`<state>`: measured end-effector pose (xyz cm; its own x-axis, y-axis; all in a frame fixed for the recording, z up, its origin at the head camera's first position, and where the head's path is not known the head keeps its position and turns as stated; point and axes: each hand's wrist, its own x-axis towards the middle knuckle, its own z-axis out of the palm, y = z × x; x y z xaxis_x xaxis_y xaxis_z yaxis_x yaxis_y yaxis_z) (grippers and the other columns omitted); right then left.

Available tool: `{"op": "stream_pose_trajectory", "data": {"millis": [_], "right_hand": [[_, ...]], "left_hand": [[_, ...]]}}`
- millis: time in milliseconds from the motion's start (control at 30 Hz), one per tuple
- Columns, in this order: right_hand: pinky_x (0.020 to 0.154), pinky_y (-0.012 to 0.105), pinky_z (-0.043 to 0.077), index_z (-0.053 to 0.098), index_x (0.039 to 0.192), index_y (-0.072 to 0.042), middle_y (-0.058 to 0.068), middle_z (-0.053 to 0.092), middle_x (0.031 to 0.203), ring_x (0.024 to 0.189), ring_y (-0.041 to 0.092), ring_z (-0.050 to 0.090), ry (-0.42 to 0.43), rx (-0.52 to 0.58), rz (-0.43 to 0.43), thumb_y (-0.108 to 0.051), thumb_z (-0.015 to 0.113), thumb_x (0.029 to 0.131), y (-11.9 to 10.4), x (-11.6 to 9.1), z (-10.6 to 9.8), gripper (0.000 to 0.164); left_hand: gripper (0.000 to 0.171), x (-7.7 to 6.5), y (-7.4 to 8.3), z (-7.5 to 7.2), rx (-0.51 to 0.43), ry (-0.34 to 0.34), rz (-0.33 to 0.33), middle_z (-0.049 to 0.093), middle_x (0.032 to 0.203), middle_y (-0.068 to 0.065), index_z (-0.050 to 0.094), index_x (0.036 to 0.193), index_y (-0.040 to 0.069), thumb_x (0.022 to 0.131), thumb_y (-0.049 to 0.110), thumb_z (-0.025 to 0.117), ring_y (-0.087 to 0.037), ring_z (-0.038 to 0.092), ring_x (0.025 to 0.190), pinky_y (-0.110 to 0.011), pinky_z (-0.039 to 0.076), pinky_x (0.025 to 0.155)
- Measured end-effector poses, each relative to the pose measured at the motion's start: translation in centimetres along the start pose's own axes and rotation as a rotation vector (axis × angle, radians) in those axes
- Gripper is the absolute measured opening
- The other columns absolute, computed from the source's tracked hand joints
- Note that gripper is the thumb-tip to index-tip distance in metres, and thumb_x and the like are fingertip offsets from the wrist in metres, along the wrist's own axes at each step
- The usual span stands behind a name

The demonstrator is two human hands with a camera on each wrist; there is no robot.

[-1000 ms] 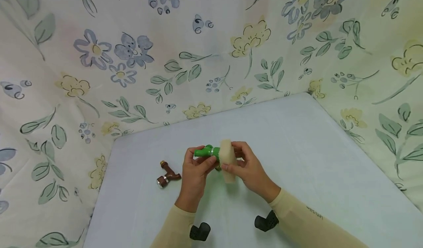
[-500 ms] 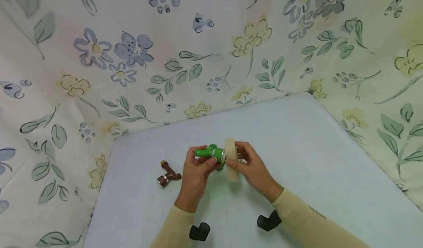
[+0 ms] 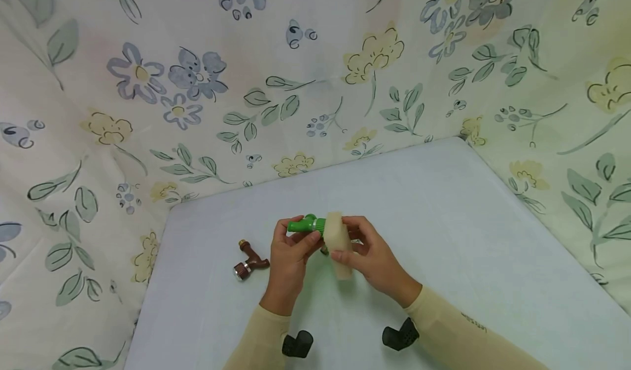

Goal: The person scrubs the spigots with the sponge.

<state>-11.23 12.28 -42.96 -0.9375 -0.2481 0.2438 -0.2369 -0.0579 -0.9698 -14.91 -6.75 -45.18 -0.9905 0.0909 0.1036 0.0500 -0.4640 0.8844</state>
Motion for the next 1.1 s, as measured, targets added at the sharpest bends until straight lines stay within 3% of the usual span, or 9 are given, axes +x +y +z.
{"op": "stream_pose_trajectory", "data": {"millis": [367,600,800,933,1100], "right_hand": [[0.09,0.051,0.046,0.043,0.134,-0.014,0.009,0.049,0.123,0.109,0.033,0.047,0.011,-0.059,-0.032,-0.011,0.073,0.086,0.4,0.3,0.0,0.057],[0.086,0.045,0.05,0.044,0.133,-0.026,0.007,0.049,0.121,0.107,0.028,0.049,0.052,-0.042,0.038,-0.026,0.073,0.087,3.5,1.0,-0.9,0.054],[0.084,0.044,0.049,0.045,0.134,-0.027,0.007,0.05,0.121,0.106,0.028,0.05,0.057,-0.045,0.074,-0.031,0.07,0.089,3.9,0.9,-1.0,0.052],[0.085,0.045,0.048,0.045,0.134,-0.025,0.008,0.05,0.122,0.107,0.029,0.049,0.058,-0.037,0.095,-0.028,0.069,0.09,3.4,0.6,-0.6,0.05],[0.087,0.043,0.05,0.044,0.134,-0.019,0.012,0.049,0.122,0.109,0.033,0.049,0.033,0.0,0.077,-0.02,0.07,0.09,1.5,0.2,0.2,0.051]], "left_hand": [[0.058,-0.2,-0.1,-0.2,-0.034,-0.007,-0.022,0.055,0.121,-0.025,0.04,0.126,0.001,0.08,-0.001,0.075,-0.034,0.061,0.104,-0.05,0.05,0.087],[0.051,-0.5,0.0,-0.5,-0.006,-0.084,-0.03,0.052,0.127,-0.026,0.04,0.127,0.004,0.085,-0.003,0.069,-0.036,0.059,0.108,-0.047,0.052,0.085],[0.049,-0.6,0.1,-0.8,-0.038,-0.14,-0.013,0.048,0.132,-0.028,0.04,0.127,0.004,0.087,-0.006,0.066,-0.038,0.055,0.113,-0.047,0.052,0.085],[0.051,-0.5,0.0,-0.8,-0.025,-0.123,-0.005,0.05,0.13,-0.027,0.039,0.129,0.002,0.087,-0.004,0.067,-0.036,0.056,0.111,-0.047,0.052,0.084],[0.056,-0.3,-0.1,-0.7,-0.005,-0.049,-0.002,0.054,0.125,-0.025,0.038,0.131,0.0,0.085,-0.002,0.07,-0.034,0.059,0.108,-0.048,0.051,0.087]]}}
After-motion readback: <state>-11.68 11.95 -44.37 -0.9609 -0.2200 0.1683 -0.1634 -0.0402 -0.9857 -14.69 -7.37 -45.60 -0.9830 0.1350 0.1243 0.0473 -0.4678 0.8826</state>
